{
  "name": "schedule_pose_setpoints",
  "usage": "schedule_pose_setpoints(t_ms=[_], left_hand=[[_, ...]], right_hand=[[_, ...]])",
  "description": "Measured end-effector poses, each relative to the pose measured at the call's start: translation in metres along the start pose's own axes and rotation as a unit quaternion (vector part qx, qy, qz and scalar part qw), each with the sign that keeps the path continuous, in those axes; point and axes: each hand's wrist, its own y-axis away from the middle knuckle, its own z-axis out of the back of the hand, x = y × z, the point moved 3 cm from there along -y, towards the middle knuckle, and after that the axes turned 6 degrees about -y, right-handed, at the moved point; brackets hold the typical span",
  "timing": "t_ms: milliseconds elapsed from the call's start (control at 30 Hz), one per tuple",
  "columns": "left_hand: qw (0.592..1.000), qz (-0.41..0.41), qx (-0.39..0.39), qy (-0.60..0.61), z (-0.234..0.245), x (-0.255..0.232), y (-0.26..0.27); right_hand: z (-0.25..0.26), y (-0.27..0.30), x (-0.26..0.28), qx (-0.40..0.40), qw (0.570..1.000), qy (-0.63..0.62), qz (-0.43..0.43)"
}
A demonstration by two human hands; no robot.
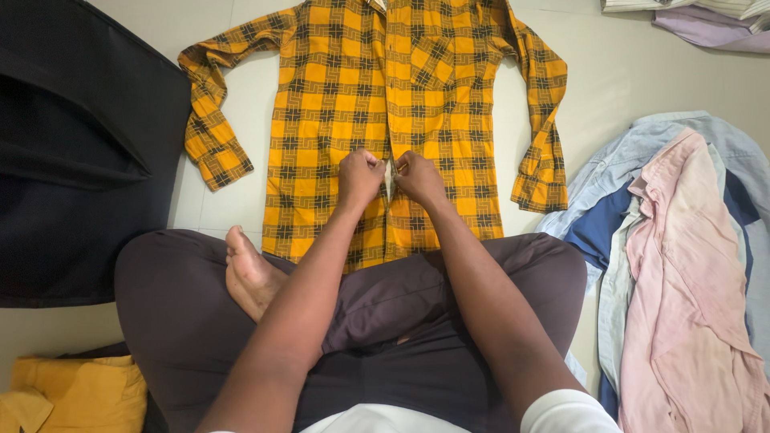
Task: The person buttons a yellow and black plaid shirt on the floor by aligning the fabric and pushing individual buttons through their corresponding buttonholes.
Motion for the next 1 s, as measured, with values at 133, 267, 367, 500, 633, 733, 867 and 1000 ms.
schedule_pose_setpoints(t_ms=[133,267,367,500,633,733,867,1000], left_hand=[[0.999,-0.024,0.011,-0.044,-0.011,0.008,0.004],[0.997,-0.045,0.024,-0.056,-0.01,0.008,0.006],[0.989,-0.068,0.014,-0.129,0.0,0.008,0.013],[0.956,-0.028,0.093,-0.277,0.007,0.006,0.022],[0.9,0.053,0.228,-0.368,0.015,-0.004,0.038],[0.886,0.064,0.26,-0.379,0.026,-0.009,0.053],[0.885,0.067,0.261,-0.379,0.03,-0.011,0.058],[0.929,-0.026,0.145,-0.34,0.024,-0.011,0.045]], right_hand=[[-0.001,0.003,0.001,0.01,0.999,-0.026,-0.026],[-0.008,-0.003,-0.007,0.042,0.993,-0.112,0.005],[-0.008,-0.007,-0.014,0.054,0.989,-0.135,-0.017],[0.011,-0.006,-0.016,-0.056,0.994,0.082,0.041],[0.02,0.002,-0.022,-0.047,0.981,0.189,-0.009],[0.02,0.008,-0.026,-0.001,0.979,0.199,-0.05],[0.02,0.016,-0.028,0.008,0.975,0.217,-0.052],[0.027,0.017,-0.023,-0.091,0.985,0.145,0.02]])
